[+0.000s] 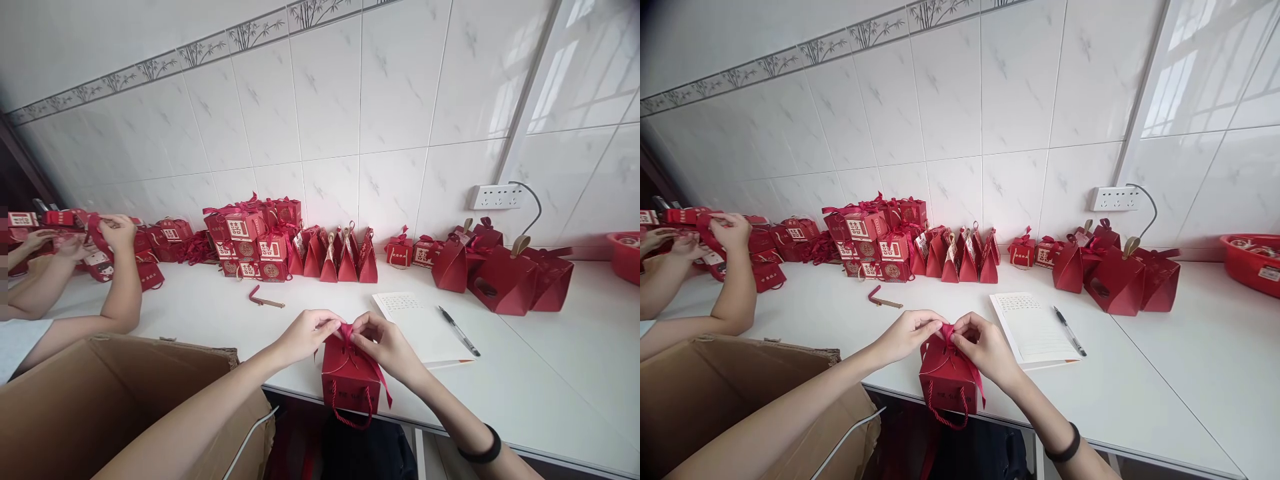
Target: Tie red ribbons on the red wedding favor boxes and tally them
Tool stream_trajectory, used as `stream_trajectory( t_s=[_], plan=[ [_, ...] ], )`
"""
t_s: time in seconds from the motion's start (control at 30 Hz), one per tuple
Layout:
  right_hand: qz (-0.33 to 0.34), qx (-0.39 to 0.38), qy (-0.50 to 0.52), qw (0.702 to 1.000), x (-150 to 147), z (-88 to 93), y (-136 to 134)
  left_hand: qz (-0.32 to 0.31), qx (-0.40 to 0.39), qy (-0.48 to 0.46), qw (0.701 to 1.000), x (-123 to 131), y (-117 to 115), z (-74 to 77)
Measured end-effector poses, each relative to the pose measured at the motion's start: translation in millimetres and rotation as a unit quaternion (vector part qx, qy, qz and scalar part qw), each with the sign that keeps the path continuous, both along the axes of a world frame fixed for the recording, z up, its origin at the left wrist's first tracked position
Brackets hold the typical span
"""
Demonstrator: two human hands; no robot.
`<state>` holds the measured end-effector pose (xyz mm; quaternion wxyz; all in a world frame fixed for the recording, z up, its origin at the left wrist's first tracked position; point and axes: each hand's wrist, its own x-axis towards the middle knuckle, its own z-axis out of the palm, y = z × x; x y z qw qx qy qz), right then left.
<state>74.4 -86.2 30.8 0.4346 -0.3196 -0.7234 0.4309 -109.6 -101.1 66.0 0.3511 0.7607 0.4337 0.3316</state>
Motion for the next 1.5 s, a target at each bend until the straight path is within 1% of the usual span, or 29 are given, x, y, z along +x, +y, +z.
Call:
stream_trajectory(
  t_s=[0.13,0.3,0.47,0.63,0.73,0.87,1.17,1.5],
  plan=[
    [-0.005,0.002,-0.003,1.000,0.9,-1.1,0.2,0.016,-0.024,-0.015,0.999,1.1,0.5,-2.8],
    [0.001,0.006,-0.014,1.000,1.9,1.0,-1.4,0.040,-0.032,-0.004,0.999,1.0,0.3,-4.0],
    [-0.005,0.030,-0.052,0.998,2.9,2.3,-1.1,0.022,-0.016,0.030,0.999,-0.9,-1.5,0.7],
    [0.001,0.019,-0.010,1.000,2.7,-0.6,-0.3,-0.008,-0.050,0.004,0.999,-0.8,-3.3,4.2],
    [0.008,0.030,-0.032,0.999,3.0,0.6,-1.4,0.000,-0.048,0.005,0.999,-0.3,-3.5,4.6],
    [0.002,0.019,-0.061,0.998,4.0,3.4,-3.4,-0.001,-0.029,0.005,1.000,-1.3,-2.7,4.8],
    [0.025,0.056,-0.059,0.996,4.1,3.9,-4.7,0.006,-0.044,0.000,0.999,-2.2,-1.1,2.7],
    [-0.015,0.040,-0.084,0.996,3.6,6.2,-6.5,0.017,-0.049,0.014,0.999,-2.7,-3.6,5.1]
  ],
)
